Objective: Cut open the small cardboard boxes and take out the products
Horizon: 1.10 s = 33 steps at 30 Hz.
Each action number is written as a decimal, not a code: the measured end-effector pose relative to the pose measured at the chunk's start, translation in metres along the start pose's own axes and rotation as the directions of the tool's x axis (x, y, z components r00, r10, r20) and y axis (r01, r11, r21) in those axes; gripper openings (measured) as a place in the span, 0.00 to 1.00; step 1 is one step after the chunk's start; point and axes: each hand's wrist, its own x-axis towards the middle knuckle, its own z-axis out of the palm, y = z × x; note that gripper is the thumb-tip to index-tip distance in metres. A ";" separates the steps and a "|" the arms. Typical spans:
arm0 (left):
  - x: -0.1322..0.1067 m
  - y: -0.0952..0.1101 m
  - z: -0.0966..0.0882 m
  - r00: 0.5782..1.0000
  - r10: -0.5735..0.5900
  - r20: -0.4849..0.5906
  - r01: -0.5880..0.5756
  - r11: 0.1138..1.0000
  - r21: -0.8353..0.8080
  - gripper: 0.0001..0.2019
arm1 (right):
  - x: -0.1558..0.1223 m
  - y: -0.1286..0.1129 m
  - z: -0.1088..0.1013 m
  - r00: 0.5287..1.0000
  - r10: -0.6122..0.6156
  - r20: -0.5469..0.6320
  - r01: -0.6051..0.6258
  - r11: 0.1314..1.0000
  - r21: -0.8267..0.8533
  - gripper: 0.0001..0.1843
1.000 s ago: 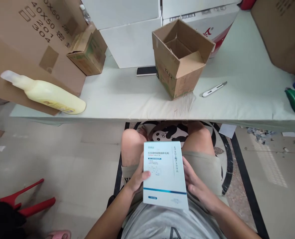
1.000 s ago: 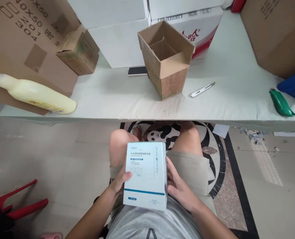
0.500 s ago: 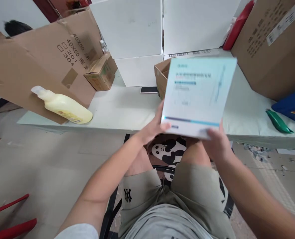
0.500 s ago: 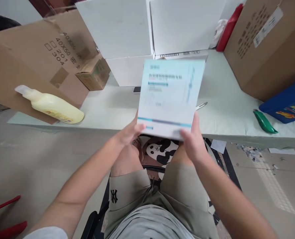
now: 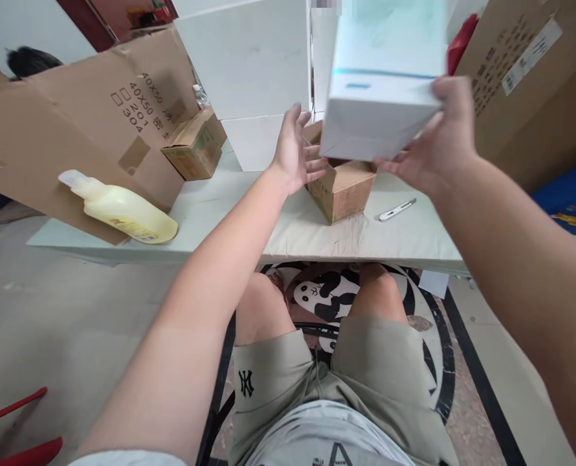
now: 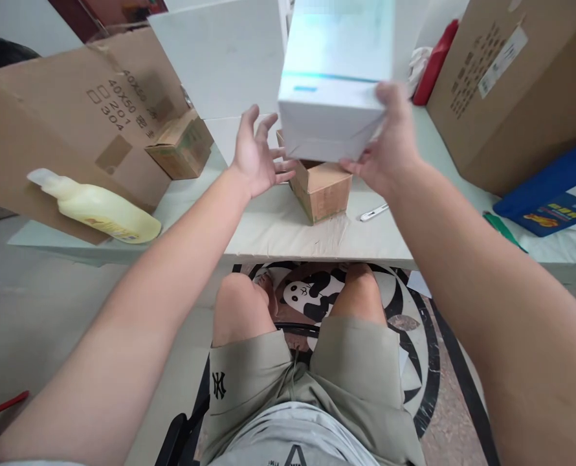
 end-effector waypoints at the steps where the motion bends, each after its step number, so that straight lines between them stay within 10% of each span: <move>1: -0.006 -0.014 0.000 1.000 0.019 -0.024 -0.016 0.992 0.121 0.33 | -0.007 0.004 -0.016 1.000 0.018 0.020 -0.020 0.992 0.125 0.41; 5: -0.043 -0.092 -0.004 0.996 -0.040 -0.083 0.081 0.814 0.575 0.29 | -0.029 0.041 -0.073 0.890 0.370 -0.267 -0.236 0.874 0.424 0.38; 9: -0.073 -0.164 -0.001 0.976 -0.156 -0.150 0.216 0.694 0.686 0.29 | -0.039 0.108 -0.110 0.407 0.738 -0.539 -0.560 0.667 0.491 0.14; 14: -0.079 -0.199 0.010 0.980 -0.079 -0.182 0.194 0.580 0.791 0.30 | -0.039 0.164 -0.139 0.285 0.762 -0.581 -0.626 0.607 0.489 0.11; 19: -0.076 -0.208 0.007 0.983 -0.005 -0.182 0.169 0.398 0.902 0.28 | 0.008 0.195 -0.138 0.279 0.756 -0.593 -0.640 0.606 0.472 0.11; 27: -0.077 -0.216 0.004 0.983 -0.004 -0.182 0.171 0.358 0.918 0.28 | 0.116 0.262 -0.109 0.363 0.698 -0.618 -0.698 0.643 0.316 0.24; 30: -0.076 -0.217 0.002 0.983 -0.009 -0.185 0.176 0.363 0.915 0.28 | 0.147 0.295 -0.104 0.455 0.616 -0.643 -0.705 0.690 0.162 0.32; 33: -0.075 -0.219 0.000 0.983 -0.018 -0.185 0.179 0.357 0.917 0.28 | 0.169 0.330 -0.106 0.652 0.445 -0.614 -0.626 0.773 -0.104 0.44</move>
